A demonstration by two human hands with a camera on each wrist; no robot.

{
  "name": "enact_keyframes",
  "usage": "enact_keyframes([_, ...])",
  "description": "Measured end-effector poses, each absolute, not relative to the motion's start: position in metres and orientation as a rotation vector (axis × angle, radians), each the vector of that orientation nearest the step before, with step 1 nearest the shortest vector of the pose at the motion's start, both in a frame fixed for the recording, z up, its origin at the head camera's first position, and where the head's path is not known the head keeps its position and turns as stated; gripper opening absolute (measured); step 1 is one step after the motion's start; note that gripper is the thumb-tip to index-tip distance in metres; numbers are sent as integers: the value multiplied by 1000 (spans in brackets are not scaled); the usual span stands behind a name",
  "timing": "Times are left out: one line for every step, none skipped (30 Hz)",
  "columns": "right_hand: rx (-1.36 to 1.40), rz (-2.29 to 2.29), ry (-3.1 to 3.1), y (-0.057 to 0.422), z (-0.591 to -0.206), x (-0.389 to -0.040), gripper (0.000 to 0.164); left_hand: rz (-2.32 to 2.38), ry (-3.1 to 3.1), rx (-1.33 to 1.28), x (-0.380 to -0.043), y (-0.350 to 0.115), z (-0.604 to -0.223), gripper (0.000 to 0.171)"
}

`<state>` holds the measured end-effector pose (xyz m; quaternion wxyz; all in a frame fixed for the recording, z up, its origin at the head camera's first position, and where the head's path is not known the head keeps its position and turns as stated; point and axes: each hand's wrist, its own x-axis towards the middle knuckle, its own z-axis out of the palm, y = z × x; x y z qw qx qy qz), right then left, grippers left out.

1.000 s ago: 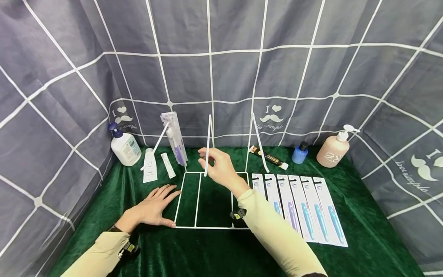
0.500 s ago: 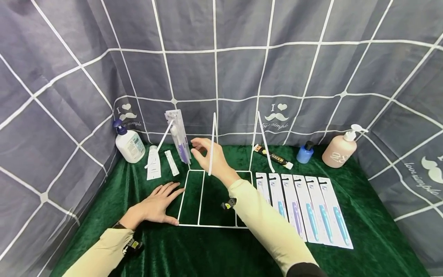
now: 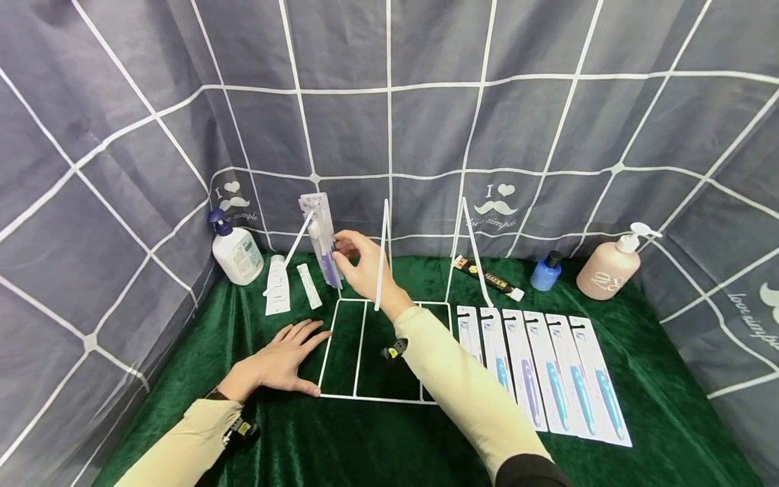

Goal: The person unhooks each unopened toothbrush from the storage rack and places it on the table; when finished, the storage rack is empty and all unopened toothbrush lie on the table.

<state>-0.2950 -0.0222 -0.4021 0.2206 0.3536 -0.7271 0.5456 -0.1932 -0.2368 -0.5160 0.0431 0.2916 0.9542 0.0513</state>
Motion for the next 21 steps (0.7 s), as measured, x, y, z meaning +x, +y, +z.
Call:
enact_keyframes([975,1497,-2014,-24,-406,-299,31,159,2916,893,-193,-237,-515,110])
enact_keyframes([978,1488,-2017,-25,-407,-301,31,158,2914,892,-193,-236,-515,110])
enact_keyframes([983,1480,-2016,-26,-409,-303,31,156,2913,895,-193,-236,-515,110])
enact_keyframes([987,1473,-2017,-28,-410,-304,31,150,2911,896,-193,-236,-515,111])
enact_keyframes([992,1464,-2019,-29,-411,-305,31,140,2912,894,-193,-237,-515,111])
enact_keyframes([994,1455,-2022,-31,-411,-306,31,133,2914,894,-193,-237,-515,111])
enact_keyframes([992,1447,-2027,-32,-412,-306,31,131,2912,894,-193,-236,-515,111])
enact_keyframes([989,1450,-2029,-33,-412,-306,31,126,2913,894,-193,-236,-515,112])
enact_keyframes([982,1449,-2032,-34,-414,-307,31,123,2915,896,-193,-236,-515,112])
enact_keyframes([972,1447,-2036,-35,-414,-307,30,121,2918,894,-193,-236,-515,112])
enact_keyframes([963,1453,-2036,-36,-415,-306,30,119,2919,894,-193,-236,-515,112])
enact_keyframes([950,1461,-2034,-37,-416,-306,29,119,2920,893,-193,-236,-515,112])
enact_keyframes([938,1471,-2032,-37,-417,-305,28,120,2920,891,-193,-236,-516,112])
enact_keyframes([929,1481,-2028,-38,-418,-305,27,119,2923,889,-193,-236,-516,112])
enact_keyframes([923,1494,-2022,-39,-419,-304,27,119,2922,888,-193,-236,-516,111])
enact_keyframes([922,1509,-2014,-40,-419,-303,27,119,2921,887,-193,-237,-516,111])
enact_keyframes([924,1523,-2005,-41,-419,-302,27,122,2920,888,-193,-237,-516,111])
enact_keyframes([927,1530,-1998,-42,-417,-301,28,121,2920,886,-193,-237,-517,111])
enact_keyframes([936,1536,-1987,-42,-414,-298,28,123,2921,887,-193,-237,-517,111])
enact_keyframes([944,1539,-1978,-43,-410,-294,28,121,2921,890,-193,-237,-517,111])
enact_keyframes([949,1541,-1967,-43,-407,-291,28,119,2920,892,-194,-237,-517,111])
